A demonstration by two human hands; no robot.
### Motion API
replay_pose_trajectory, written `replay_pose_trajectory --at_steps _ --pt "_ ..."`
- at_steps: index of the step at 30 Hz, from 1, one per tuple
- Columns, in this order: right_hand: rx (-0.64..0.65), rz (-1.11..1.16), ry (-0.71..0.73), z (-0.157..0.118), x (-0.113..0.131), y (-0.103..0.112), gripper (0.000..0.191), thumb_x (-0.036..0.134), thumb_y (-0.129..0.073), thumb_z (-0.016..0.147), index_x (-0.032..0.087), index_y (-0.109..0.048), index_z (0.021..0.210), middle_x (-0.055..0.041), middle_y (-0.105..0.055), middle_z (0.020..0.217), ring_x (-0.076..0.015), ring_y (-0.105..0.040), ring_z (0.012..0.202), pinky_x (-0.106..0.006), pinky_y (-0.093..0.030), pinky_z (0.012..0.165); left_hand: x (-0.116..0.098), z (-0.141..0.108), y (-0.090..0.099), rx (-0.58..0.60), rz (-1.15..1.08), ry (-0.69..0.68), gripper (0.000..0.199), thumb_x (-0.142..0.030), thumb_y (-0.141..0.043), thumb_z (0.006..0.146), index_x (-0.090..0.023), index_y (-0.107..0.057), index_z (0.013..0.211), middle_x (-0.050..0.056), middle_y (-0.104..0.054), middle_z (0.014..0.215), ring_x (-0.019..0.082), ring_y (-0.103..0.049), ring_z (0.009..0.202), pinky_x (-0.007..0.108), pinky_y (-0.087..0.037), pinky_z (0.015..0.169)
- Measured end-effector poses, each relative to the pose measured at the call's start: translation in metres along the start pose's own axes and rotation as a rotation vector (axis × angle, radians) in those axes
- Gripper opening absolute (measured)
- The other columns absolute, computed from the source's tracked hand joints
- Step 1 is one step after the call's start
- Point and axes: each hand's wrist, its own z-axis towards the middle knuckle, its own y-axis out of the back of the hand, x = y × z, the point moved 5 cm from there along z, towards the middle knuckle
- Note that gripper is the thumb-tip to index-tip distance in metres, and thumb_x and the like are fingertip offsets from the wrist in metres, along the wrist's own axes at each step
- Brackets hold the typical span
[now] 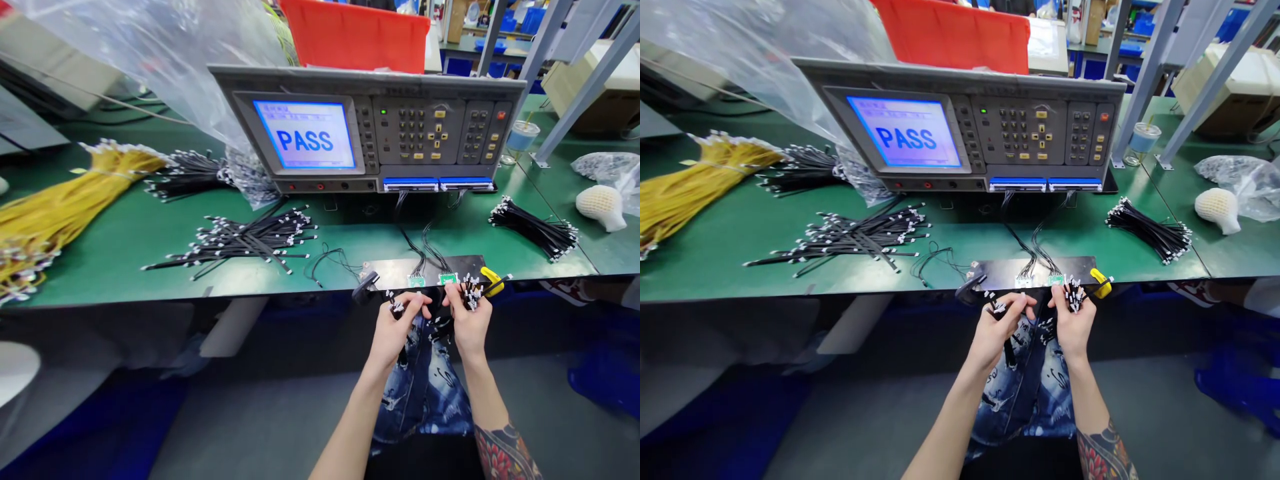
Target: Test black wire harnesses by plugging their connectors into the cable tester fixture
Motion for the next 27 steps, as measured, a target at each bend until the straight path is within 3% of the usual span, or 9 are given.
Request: replay_pose_trajectory --at_steps 7,27 --pt "0.06 0.018 -0.025 0.005 -0.009 0.004 0.035 0.048 -0.079 0.085 0.018 -0.067 0.07 -0.0017 -0.066 0.06 -0.0158 -0.057 0.055 -0.029 -0.045 0.052 0.0 0.008 0.001 -0.132 0.008 -0.053 0.034 -0.049 -0.078 0.084 -0.016 -0.081 0.078 0.002 -0.066 0.058 0.015 -0.056 0.054 0.026 -0.043 0.053" --pt "0.112 -0.005 -0.053 0.005 -0.012 0.013 0.038 0.051 -0.076 0.088 0.018 -0.071 0.071 -0.0038 -0.068 0.063 -0.0163 -0.056 0.057 -0.028 -0.042 0.051 0.003 0.01 -0.005 -0.257 -0.003 -0.099 0.04 -0.051 -0.078 0.083 -0.018 -0.071 0.06 0.007 -0.072 0.063 0.023 -0.07 0.07 0.033 -0.054 0.067"
